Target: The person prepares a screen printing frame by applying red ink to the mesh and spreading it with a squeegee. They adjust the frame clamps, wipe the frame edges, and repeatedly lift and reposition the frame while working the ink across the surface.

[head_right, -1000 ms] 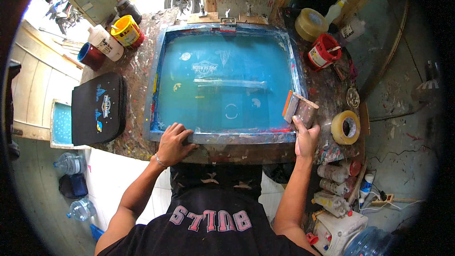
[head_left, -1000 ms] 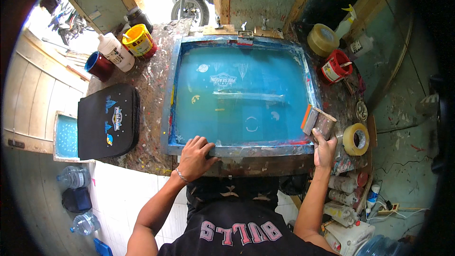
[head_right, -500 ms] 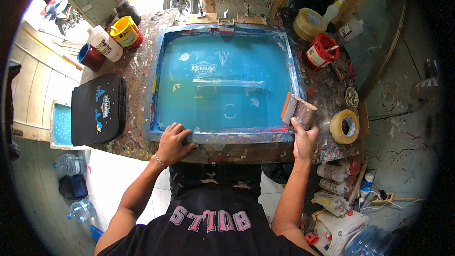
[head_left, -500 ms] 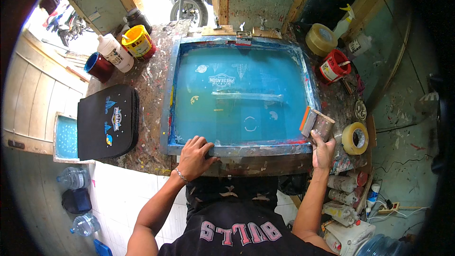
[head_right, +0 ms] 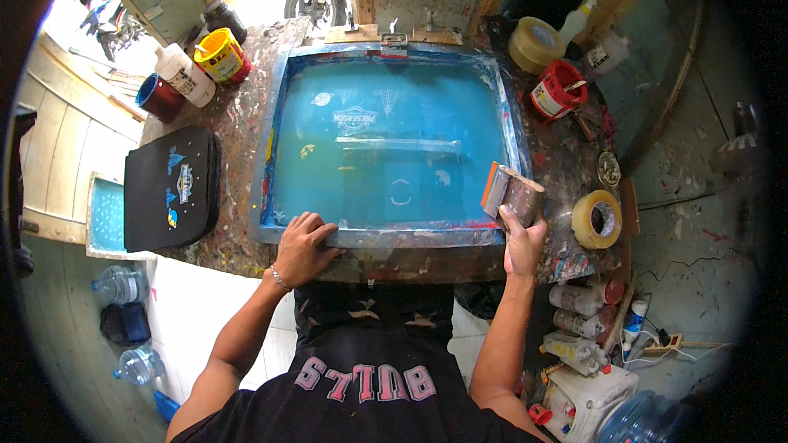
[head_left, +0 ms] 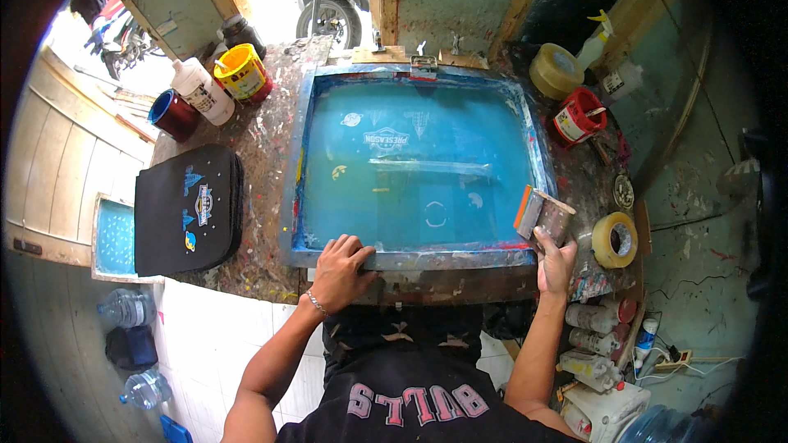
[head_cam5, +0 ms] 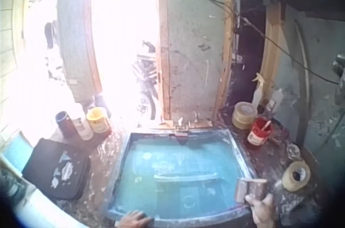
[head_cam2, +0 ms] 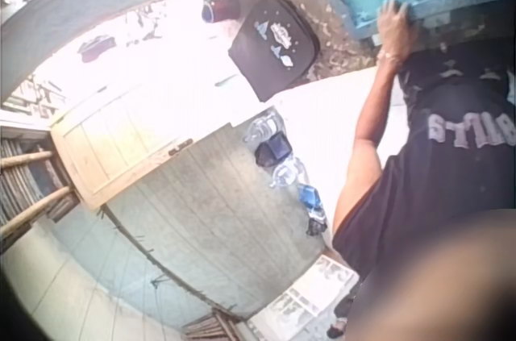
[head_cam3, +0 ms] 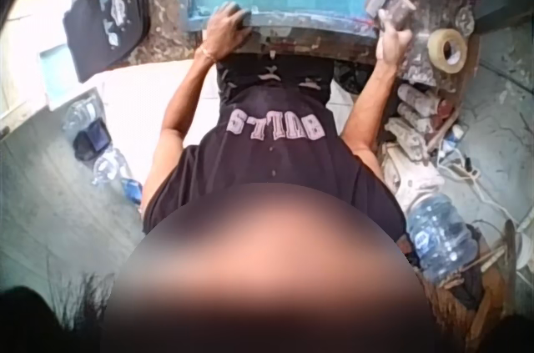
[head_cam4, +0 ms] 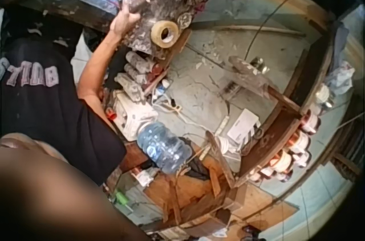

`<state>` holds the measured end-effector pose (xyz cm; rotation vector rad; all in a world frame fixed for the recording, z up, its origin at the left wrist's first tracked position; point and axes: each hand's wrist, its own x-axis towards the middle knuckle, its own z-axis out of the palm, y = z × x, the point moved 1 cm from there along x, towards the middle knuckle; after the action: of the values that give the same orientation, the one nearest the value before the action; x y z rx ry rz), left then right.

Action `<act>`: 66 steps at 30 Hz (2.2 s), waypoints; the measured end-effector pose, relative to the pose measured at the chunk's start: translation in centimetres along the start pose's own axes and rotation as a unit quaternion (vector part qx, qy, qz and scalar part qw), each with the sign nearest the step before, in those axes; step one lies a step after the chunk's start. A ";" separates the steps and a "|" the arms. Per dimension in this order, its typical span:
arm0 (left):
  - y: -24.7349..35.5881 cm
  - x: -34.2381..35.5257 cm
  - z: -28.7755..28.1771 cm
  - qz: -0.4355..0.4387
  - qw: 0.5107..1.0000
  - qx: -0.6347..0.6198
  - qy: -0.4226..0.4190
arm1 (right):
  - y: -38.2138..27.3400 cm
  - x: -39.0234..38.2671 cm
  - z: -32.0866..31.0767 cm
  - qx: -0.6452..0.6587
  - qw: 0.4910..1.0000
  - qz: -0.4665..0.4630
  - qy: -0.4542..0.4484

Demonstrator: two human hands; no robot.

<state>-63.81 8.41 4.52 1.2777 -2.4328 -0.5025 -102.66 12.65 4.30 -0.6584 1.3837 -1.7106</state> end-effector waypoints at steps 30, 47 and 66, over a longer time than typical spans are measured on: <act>-0.7 0.5 0.2 0.022 1.000 -0.001 -0.013 | -5.8 -2.1 1.7 0.010 1.000 -0.026 0.006; 0.7 1.6 -3.7 0.022 0.999 -0.016 -0.034 | -6.6 -2.8 2.0 0.016 0.998 -0.051 0.019; -0.3 0.9 0.7 0.006 0.999 0.011 -0.043 | -6.1 -2.7 2.6 0.016 0.999 -0.046 0.008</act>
<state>-64.45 7.59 3.91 1.2746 -2.5209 -0.5403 -100.78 13.95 11.05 -0.7013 1.3531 -1.8091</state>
